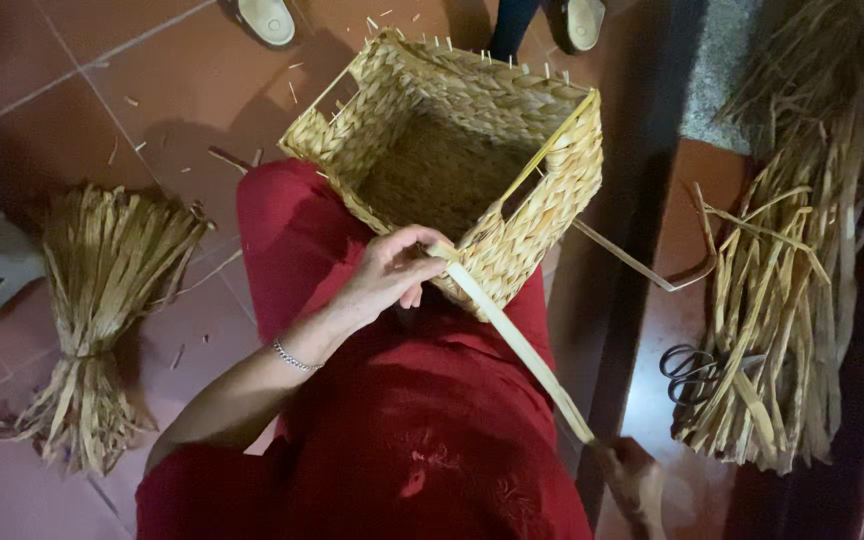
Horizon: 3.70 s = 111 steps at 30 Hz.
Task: The person sits on the floor with a woven water-hyacinth basket on their lap, trims protruding straw ends with scissors, then bends and weaves thin bamboo strips along the basket rim, tucking and pressing the strips into the weave to finish the edge.
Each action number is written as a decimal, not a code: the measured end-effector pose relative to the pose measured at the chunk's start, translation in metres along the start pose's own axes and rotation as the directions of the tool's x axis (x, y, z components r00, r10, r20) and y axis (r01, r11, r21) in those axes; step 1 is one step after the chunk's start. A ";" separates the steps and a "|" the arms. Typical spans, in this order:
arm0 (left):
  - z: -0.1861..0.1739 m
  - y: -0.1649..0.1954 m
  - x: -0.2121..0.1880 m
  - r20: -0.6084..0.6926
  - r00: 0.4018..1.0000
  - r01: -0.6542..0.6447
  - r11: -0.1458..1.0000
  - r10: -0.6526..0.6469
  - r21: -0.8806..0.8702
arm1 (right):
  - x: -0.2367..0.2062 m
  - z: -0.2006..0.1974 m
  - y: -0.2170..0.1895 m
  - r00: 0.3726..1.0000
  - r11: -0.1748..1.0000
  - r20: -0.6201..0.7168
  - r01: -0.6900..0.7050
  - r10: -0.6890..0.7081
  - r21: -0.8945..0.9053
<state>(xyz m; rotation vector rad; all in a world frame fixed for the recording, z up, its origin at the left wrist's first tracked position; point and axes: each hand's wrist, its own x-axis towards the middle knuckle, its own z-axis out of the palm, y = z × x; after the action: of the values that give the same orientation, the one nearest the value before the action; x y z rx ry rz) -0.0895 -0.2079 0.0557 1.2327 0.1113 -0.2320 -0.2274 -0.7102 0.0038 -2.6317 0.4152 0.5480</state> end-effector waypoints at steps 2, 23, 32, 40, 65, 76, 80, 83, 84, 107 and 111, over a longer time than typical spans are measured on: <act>0.001 -0.005 -0.001 -0.013 1.000 -0.008 0.999 0.008 0.031 | -0.004 0.003 0.014 0.997 0.997 0.032 -0.064 0.065 -0.030; 0.018 0.000 -0.014 0.039 0.786 -0.460 0.543 0.617 0.702 | 0.028 0.007 -0.301 0.507 0.417 -0.161 0.820 -0.847 0.393; 0.018 -0.017 -0.016 -0.014 0.837 -0.387 0.610 0.547 0.692 | 0.019 0.030 -0.289 0.439 0.340 -0.218 0.862 -0.872 0.377; 0.014 -0.008 -0.040 0.166 0.868 -0.389 0.433 0.467 0.813 | -0.003 -0.026 -0.298 0.169 0.115 -0.158 0.946 -0.973 0.302; -0.056 0.016 0.026 0.174 0.931 -0.312 0.451 0.322 0.836 | 0.085 0.048 -0.283 0.545 0.587 -0.236 0.791 -0.804 -0.173; -0.012 0.052 0.114 -0.028 0.956 -0.275 0.927 0.291 0.255 | 0.187 -0.035 -0.312 0.498 0.531 -0.426 0.846 -0.755 0.049; -0.002 0.055 0.154 -0.102 0.986 -0.122 0.990 0.128 0.069 | 0.226 -0.069 -0.315 0.474 0.506 -0.427 0.861 -0.770 0.043; 0.006 0.051 0.181 -0.095 0.995 -0.040 0.999 0.041 0.014 | 0.249 -0.087 -0.318 0.600 0.533 -0.390 0.800 -0.699 0.275; 0.010 0.049 0.188 -0.093 0.995 -0.016 0.999 0.020 0.037 | 0.254 -0.092 -0.319 0.635 0.547 -0.366 0.772 -0.680 0.323; -0.038 0.086 0.231 -0.332 0.918 -0.356 0.822 0.218 -0.444 | 0.238 -0.113 -0.336 0.556 0.343 -0.382 0.797 -0.738 0.497; -0.061 0.127 0.238 -0.508 0.802 -0.478 0.847 0.313 -0.234 | 0.239 -0.111 -0.333 0.566 0.373 -0.433 0.810 -0.702 0.453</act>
<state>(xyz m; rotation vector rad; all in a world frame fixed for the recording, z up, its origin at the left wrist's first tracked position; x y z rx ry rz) 0.1739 -0.1379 0.1026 0.8997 0.2784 0.4465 0.1389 -0.5194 0.1050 -1.8845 -0.5428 -0.1439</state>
